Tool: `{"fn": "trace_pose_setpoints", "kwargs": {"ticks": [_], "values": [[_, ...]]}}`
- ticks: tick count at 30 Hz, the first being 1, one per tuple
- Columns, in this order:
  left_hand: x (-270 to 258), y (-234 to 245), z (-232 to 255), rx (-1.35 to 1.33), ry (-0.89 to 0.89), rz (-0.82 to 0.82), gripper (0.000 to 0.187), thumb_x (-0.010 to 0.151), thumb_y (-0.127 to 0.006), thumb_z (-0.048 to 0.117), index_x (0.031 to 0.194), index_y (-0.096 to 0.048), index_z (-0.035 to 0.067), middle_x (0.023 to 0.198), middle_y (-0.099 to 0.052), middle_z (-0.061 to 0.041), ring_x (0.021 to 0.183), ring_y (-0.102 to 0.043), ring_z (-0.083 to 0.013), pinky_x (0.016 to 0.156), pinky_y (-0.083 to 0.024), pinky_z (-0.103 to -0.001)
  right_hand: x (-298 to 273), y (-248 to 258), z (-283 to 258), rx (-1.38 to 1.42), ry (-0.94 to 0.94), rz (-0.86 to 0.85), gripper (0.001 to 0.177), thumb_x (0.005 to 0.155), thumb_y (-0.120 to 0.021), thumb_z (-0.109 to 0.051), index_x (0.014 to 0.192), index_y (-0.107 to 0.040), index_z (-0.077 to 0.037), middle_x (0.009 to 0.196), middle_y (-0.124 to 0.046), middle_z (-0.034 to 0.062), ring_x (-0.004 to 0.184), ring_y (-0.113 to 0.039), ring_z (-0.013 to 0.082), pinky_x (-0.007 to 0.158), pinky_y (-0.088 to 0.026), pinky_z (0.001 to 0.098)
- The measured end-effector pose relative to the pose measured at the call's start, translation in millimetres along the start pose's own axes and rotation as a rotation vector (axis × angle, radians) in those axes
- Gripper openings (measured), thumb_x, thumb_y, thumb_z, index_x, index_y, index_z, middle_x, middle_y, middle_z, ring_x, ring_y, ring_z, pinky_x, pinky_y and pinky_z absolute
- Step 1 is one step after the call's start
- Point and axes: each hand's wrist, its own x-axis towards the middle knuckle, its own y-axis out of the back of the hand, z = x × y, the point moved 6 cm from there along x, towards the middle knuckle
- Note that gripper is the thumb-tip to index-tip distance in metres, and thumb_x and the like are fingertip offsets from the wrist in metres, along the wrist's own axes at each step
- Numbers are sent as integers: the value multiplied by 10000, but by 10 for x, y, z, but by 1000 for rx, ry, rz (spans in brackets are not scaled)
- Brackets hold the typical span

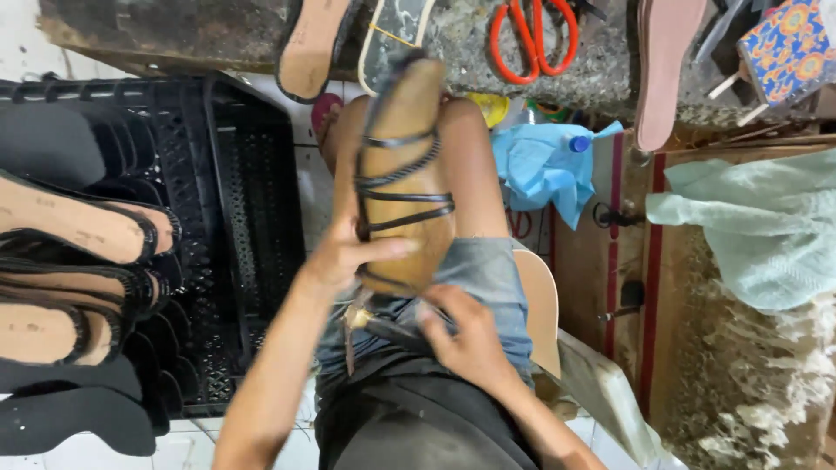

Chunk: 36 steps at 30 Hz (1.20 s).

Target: The person is lasting a sandal by stretching the upper material over a wooden last and securing it using a hammer and scissors.

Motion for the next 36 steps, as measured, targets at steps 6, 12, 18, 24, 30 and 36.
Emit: {"fn": "trace_pose_setpoints", "kwargs": {"ticks": [6, 12, 18, 24, 30, 36], "values": [[-161, -323, -392, -1167, 136, -74, 622, 784, -547, 366, 1202, -397, -69, 1105, -528, -230, 1002, -522, -335, 863, -424, -461, 75, 347, -8, 393, 129, 364, 255, 717, -582, 52, 970, -614, 62, 863, -650, 168, 798, -650, 268, 694, -515, 352], [-198, -528, -333, -1313, 51, 41, 767, 774, -488, 545, 1195, -366, -85, 1155, -503, -218, 1077, -498, -324, 941, -384, -446, 63, 214, 216, 759, 73, 488, 407, 613, -721, 81, 985, -555, 100, 770, -544, 85, 686, -551, 115, 663, -515, 232], [-205, -538, -319, -1262, 27, -13, 770, 763, -475, 565, 1089, -384, -127, 1155, -451, -331, 997, -551, -343, 795, -472, -412, 124, 218, 238, 750, 16, 515, 311, 651, -669, 90, 948, -577, 92, 740, -652, 111, 669, -516, 64, 546, -473, 212], [-220, -566, -182, -1209, 10, 18, 773, 736, -498, 587, 1014, -409, -129, 1137, -456, -328, 966, -539, -333, 787, -453, -401, 113, 147, 374, 979, 53, 521, 283, 635, -696, 93, 868, -536, 108, 858, -665, 181, 710, -592, 114, 559, -503, 235], [-182, -609, 43, -1116, -57, 21, 731, 784, -430, 575, 1013, -404, -119, 1094, -465, -299, 1004, -516, -329, 816, -415, -340, 155, 212, 322, 1111, 205, 455, 425, 599, -738, 67, 930, -486, 157, 913, -639, 226, 818, -641, 258, 665, -537, 321], [-157, -659, 33, -1123, -84, 138, 671, 790, -434, 548, 966, -417, -99, 980, -458, -279, 942, -499, -394, 829, -381, -385, 151, 331, 175, 845, 187, 580, 293, 628, -722, 61, 870, -576, 141, 681, -658, 163, 633, -607, 133, 584, -524, 263]]}}
